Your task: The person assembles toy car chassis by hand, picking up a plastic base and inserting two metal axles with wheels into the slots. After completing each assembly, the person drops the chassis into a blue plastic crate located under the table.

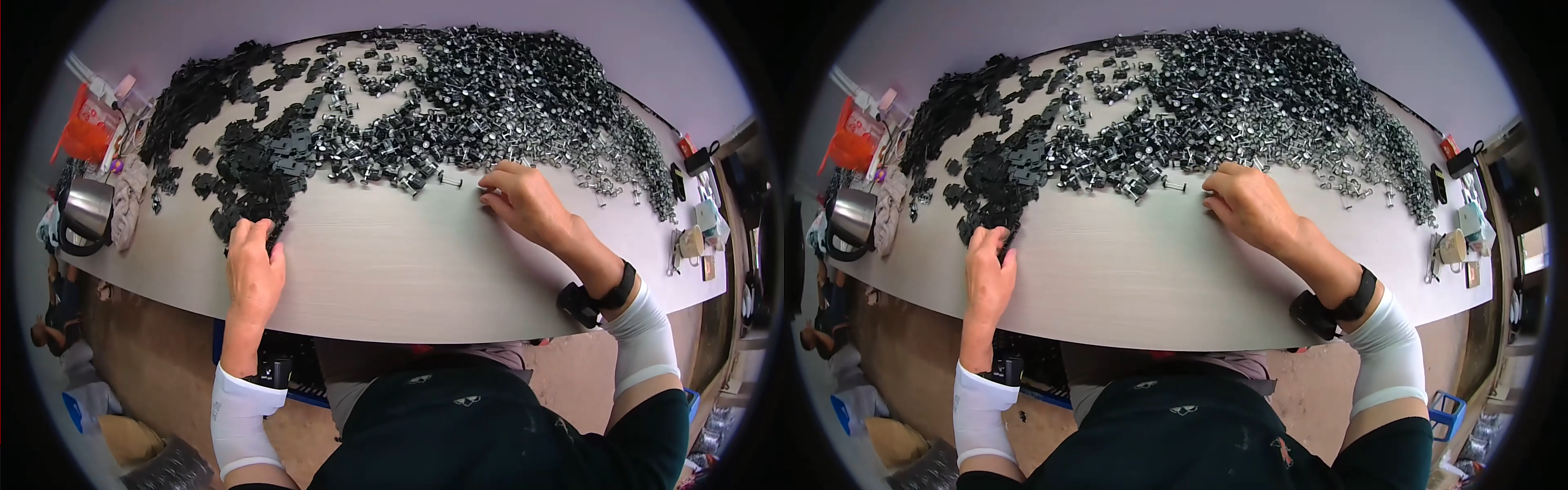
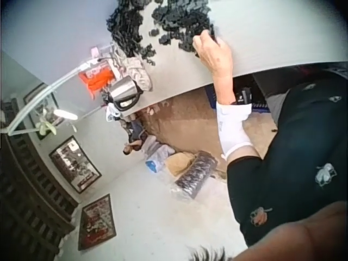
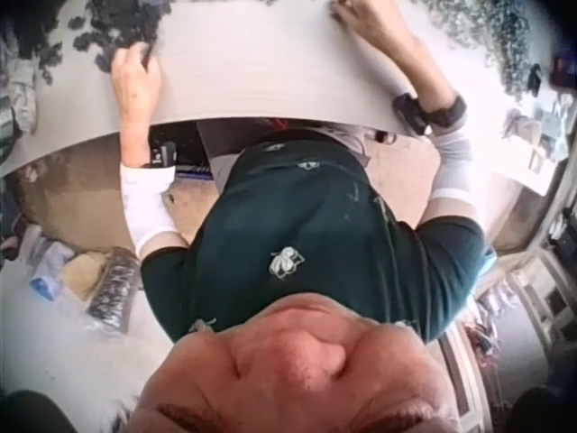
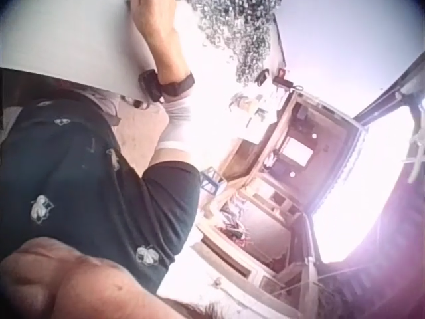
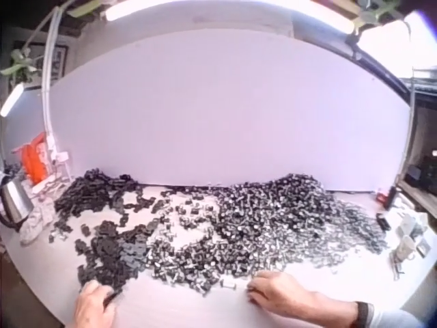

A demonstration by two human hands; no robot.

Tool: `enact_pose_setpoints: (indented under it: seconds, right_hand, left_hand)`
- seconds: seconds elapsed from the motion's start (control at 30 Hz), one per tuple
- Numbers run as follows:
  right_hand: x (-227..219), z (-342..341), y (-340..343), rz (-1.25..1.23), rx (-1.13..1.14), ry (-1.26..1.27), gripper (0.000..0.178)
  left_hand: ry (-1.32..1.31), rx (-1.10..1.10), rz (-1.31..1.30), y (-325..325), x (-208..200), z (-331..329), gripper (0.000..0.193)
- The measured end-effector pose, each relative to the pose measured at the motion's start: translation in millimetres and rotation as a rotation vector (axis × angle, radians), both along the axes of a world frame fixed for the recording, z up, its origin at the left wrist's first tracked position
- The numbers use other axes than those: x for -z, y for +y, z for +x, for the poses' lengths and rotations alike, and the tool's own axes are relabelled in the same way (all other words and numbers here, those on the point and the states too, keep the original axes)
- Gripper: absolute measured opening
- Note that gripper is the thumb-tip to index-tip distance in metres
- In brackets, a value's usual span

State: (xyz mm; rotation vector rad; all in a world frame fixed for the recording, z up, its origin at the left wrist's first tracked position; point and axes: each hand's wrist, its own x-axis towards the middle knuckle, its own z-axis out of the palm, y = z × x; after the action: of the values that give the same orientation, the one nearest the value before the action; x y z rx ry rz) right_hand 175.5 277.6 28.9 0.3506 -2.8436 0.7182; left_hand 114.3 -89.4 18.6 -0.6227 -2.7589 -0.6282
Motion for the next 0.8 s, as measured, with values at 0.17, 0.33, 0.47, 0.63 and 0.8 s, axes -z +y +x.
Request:
enact_pose_setpoints:
  seconds: [0.17,0.33,0.47,0.63,0.8]
  right_hand:
    - [4,-12,-15,-0.009,-0.032,0.082,0.018]
    - [12,-26,-21,0.043,-0.105,0.089,0.012]
    - [10,-20,-12,0.094,-0.095,0.038,0.007]
    - [-9,-10,-9,-0.003,0.003,-0.124,0.014]
    - [3,-17,-1,0.005,-0.165,-0.050,0.019]
  left_hand:
    - [-0.094,0.133,0.219,2,8,3,0.028]
    - [-0.708,0.101,0.689,36,-9,7,0.025]
    - [-0.982,0.209,0.915,54,-8,11,0.032]
    - [-1.119,0.269,0.966,64,-1,12,0.035]
    - [-0.951,0.251,0.940,70,5,15,0.036]
